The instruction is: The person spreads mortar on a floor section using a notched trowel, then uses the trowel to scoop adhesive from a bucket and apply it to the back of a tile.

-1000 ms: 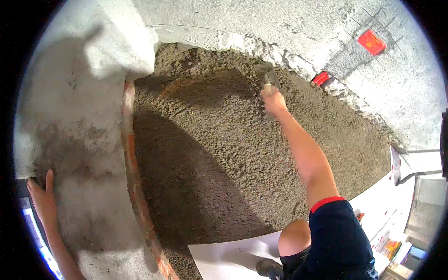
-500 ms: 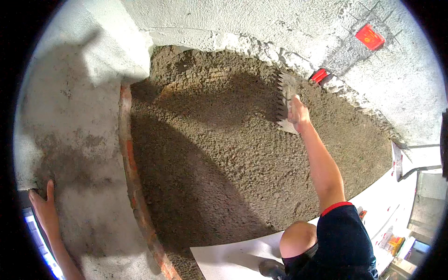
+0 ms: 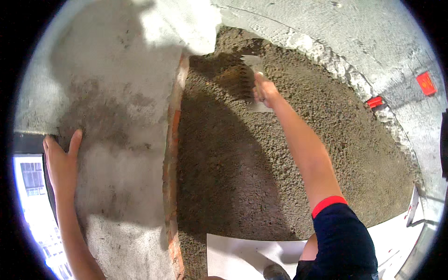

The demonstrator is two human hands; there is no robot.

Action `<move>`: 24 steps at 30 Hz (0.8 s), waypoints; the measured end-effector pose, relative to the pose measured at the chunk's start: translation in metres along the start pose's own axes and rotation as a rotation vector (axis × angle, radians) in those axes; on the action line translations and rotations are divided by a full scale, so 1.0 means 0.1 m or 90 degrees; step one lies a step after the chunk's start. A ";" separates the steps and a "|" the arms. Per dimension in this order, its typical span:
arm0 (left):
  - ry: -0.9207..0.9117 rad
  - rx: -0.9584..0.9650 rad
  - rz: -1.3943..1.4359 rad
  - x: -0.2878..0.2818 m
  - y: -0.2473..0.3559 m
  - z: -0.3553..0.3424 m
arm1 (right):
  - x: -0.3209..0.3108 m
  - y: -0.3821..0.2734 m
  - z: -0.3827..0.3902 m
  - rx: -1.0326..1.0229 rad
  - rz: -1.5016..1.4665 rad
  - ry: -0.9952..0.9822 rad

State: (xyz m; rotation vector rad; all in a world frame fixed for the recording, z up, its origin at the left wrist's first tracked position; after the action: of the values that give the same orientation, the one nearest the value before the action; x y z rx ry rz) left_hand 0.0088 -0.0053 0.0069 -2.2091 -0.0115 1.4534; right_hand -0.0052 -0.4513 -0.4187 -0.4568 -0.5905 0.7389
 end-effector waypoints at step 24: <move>0.096 0.105 0.005 0.10 0.03 -0.07 | 0.26 1.74 2.20 0.248 0.480 -0.344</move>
State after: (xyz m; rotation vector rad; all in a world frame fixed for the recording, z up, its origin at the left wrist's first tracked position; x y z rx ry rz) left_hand 0.0183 -0.0078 -0.0011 -2.1783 0.1614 1.2406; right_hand -0.2160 -0.2784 -0.3459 -0.0929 -0.7567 1.6952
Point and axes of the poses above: each hand's wrist, its own z-axis away from the middle knuckle, its own x-axis out of the palm, y = z × x, the point moved 1 cm from there along -z, towards the middle knuckle, and after that the axes turned 14 degrees about x, right-handed, at the moved point
